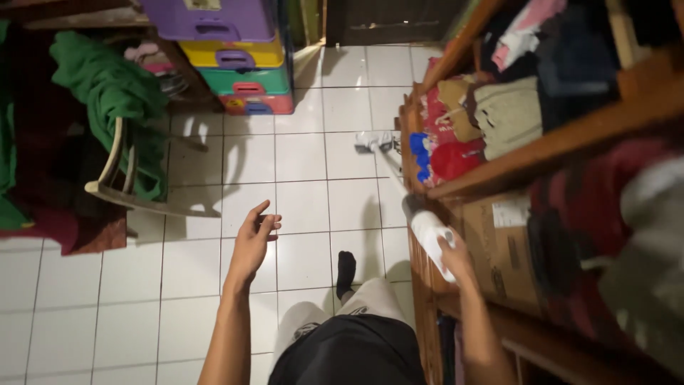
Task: The person vacuums the tiled floor throughout the rooms using a handheld stick vacuum cleaner.
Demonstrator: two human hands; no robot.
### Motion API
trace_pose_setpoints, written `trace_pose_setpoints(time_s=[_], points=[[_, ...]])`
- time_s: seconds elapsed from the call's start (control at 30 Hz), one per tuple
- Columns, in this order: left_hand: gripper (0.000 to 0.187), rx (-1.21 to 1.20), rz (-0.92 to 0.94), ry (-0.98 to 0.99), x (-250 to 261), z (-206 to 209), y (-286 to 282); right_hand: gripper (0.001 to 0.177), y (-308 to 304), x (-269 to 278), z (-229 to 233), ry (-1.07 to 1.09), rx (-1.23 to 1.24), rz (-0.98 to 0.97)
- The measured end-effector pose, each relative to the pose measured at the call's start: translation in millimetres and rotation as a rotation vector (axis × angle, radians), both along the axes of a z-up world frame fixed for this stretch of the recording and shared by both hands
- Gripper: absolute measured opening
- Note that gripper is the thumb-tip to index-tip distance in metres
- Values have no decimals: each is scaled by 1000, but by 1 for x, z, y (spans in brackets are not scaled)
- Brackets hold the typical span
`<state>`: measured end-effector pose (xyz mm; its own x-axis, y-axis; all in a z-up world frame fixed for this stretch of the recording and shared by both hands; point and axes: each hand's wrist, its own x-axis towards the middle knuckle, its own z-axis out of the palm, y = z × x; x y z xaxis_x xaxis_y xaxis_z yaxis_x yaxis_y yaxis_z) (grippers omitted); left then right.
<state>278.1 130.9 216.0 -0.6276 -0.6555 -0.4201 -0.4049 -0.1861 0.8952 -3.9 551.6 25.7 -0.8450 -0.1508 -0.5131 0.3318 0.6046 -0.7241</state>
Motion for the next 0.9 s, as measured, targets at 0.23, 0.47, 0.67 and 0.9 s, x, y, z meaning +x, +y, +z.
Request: trace_pose_setpoints(time_s=[0.23, 0.47, 0.67, 0.9], points=[[56, 12, -47, -2, 45, -10, 16, 46, 87, 87, 86, 10, 173, 106], [53, 47, -19, -52, 105, -21, 35, 42, 65, 91, 93, 84, 319, 54], [53, -6, -45, 26, 130, -12, 35, 46, -1, 116, 41, 165, 141, 57], [53, -26, -26, 3, 160, -6, 36, 54, 26, 188, 61, 138, 209, 130]])
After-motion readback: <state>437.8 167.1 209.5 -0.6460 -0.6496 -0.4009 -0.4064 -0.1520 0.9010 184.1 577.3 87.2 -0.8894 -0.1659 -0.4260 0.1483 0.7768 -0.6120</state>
